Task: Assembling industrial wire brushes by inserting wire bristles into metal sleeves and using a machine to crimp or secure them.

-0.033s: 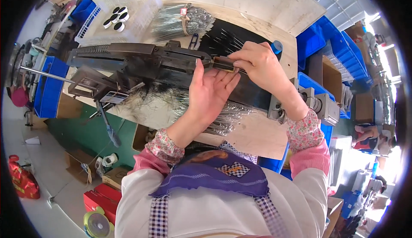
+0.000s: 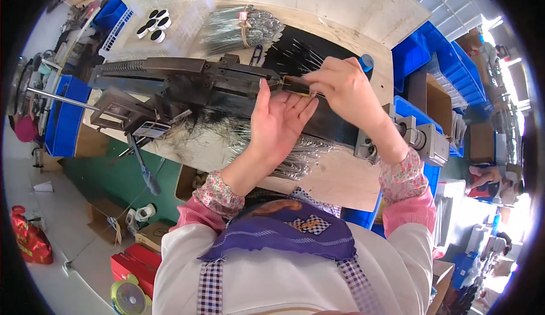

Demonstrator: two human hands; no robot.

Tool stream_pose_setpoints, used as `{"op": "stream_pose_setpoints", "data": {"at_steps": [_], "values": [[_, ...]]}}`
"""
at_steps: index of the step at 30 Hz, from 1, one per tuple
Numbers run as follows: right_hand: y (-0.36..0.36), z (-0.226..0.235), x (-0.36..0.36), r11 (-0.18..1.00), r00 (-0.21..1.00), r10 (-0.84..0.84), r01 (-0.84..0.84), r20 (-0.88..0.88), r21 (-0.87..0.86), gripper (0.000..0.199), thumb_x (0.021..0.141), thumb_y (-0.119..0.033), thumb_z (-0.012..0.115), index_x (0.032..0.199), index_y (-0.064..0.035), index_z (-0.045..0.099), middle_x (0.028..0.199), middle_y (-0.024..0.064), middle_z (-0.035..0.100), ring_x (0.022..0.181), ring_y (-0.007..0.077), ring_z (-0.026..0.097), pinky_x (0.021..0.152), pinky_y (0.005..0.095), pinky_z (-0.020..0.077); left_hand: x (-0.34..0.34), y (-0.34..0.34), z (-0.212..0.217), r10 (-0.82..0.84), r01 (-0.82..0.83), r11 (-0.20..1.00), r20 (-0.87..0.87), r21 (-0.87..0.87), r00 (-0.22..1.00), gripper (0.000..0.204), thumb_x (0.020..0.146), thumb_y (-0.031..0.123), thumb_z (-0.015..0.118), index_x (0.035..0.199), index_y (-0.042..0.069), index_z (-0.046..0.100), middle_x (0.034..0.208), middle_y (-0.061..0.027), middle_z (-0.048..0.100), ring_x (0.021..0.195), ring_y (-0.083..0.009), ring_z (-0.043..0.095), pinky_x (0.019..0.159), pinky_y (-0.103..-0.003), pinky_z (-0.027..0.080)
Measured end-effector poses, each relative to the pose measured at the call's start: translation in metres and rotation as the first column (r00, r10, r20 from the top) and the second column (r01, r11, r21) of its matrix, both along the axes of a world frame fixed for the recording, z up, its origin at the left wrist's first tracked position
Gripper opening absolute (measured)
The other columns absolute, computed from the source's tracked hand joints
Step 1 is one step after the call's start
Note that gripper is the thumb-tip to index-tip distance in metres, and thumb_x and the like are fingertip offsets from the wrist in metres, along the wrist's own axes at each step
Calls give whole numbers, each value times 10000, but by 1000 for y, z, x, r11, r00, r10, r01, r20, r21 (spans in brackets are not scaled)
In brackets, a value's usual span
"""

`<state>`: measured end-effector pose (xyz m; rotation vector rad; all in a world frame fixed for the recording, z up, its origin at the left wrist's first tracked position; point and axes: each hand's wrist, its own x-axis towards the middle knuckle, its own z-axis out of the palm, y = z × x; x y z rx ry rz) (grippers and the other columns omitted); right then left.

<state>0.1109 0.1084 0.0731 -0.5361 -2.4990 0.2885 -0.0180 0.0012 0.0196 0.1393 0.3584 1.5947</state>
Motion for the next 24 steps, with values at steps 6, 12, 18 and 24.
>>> {"op": "stream_pose_setpoints", "data": {"at_steps": [6,12,18,24], "values": [[5,3,-1,999,999,-19,21,43,-39,126,759,-100,668,874,-110,718,754,21,599,733,214,594,768,330,414,-2,-1,4,6,-6,1000,29,2,1000,743,969,572,342,1283,-100,391,1314,-222,468,1279,-323,433,1144,-425,291],[6,7,1,997,997,-4,10,71,-81,123,772,-116,671,883,-112,723,754,22,600,739,207,594,760,328,413,-2,-3,9,30,-27,998,42,-52,999,729,970,576,338,1253,-91,421,1278,-214,497,1259,-316,453,1134,-425,305],[-16,8,-5,993,996,89,-87,-29,74,165,737,-59,656,886,-119,696,723,16,552,711,197,580,729,330,410,-4,-4,-3,-25,24,999,27,27,999,712,971,590,313,1237,-54,460,1263,-166,522,1230,-277,473,1101,-400,329],[-20,25,-4,983,986,-139,127,-91,-132,158,845,-88,583,998,-54,598,773,138,649,715,328,648,617,413,518,-7,-10,3,10,-10,999,-18,42,1000,704,974,591,293,1246,-34,473,1292,-131,520,1230,-248,466,1097,-391,298]]}}
